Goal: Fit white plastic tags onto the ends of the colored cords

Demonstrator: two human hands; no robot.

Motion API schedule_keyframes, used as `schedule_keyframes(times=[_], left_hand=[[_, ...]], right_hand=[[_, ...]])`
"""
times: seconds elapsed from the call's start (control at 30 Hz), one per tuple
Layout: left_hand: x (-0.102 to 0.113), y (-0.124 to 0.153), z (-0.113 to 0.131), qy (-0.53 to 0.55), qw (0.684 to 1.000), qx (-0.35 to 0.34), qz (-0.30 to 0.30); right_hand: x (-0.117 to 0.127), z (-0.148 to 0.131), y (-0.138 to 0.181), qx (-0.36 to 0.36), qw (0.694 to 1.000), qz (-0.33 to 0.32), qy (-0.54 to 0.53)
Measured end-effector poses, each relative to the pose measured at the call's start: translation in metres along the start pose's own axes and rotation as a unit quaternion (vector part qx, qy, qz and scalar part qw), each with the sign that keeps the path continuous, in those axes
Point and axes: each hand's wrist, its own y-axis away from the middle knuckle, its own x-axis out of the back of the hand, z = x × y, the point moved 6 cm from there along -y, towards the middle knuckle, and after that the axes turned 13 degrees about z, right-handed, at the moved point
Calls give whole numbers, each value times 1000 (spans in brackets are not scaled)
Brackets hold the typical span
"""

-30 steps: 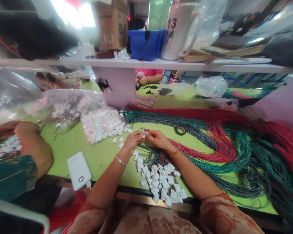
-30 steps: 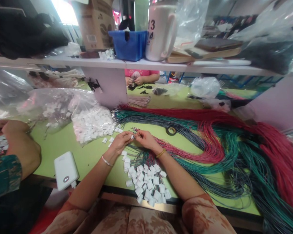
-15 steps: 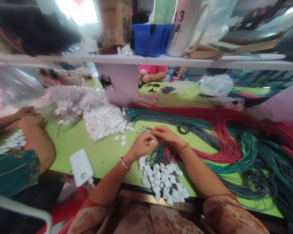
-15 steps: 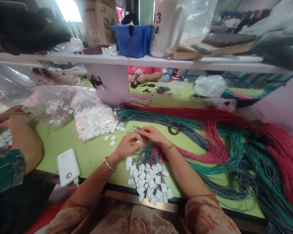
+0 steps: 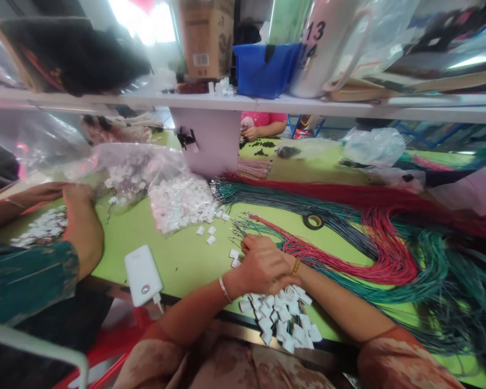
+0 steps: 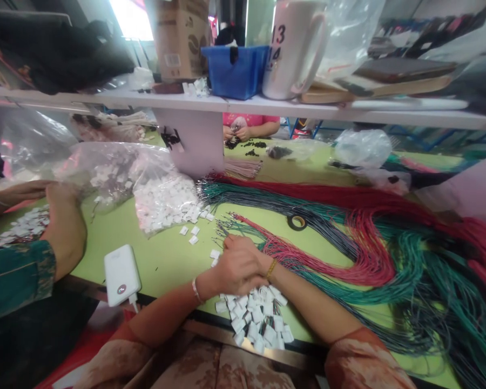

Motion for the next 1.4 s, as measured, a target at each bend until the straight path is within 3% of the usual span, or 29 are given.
schedule_keyframes(times=[0.07, 0.1, 0.17, 0.23, 0.3, 0.37, 0.57, 0.67, 0.73, 0.8, 0.87, 0.97, 1.07, 1.13, 1.23, 1.4], left_hand=[[31, 0, -37, -129, 981, 146, 25], [50, 5, -57, -199, 953, 226, 25], [82, 19, -92, -295, 889, 351, -14], [101, 33, -115, -336, 843, 414, -75], [106, 43, -127, -342, 828, 426, -126], [101, 46, -130, -335, 833, 412, -156], [86, 45, -126, -304, 857, 384, -158], [88, 40, -123, -249, 891, 366, -100], [91, 34, -122, -178, 917, 356, -15], [90, 30, -125, -72, 920, 379, 72], [81, 30, -132, 74, 888, 429, 145], [59, 32, -142, 286, 783, 507, 219], [39, 35, -146, 418, 680, 556, 233], [32, 35, -146, 475, 635, 564, 230], [30, 35, -147, 518, 606, 560, 226], [34, 37, -150, 526, 608, 556, 212]], right_hand=[[2, -1, 1, 0, 1000, -2, 2], [5, -2, 2, -1, 1000, 2, 3], [12, -2, 4, -8, 1000, 21, -9], [20, 1, 4, -24, 997, 53, -58], [24, 6, 4, -50, 986, 79, -141], [23, 12, 2, -85, 965, 97, -226], [16, 22, -8, -190, 904, 142, -356], [22, 21, -13, -197, 898, 170, -356], [25, 19, -15, -193, 893, 178, -365], [28, 17, -15, -187, 889, 187, -373], [30, 17, -14, -178, 889, 202, -371], [33, 17, -12, -165, 894, 223, -351], [37, 15, -10, -150, 903, 242, -321], [39, 13, -10, -147, 905, 254, -309], [40, 14, -9, -163, 899, 253, -317], [37, 18, -11, -198, 889, 216, -353]])
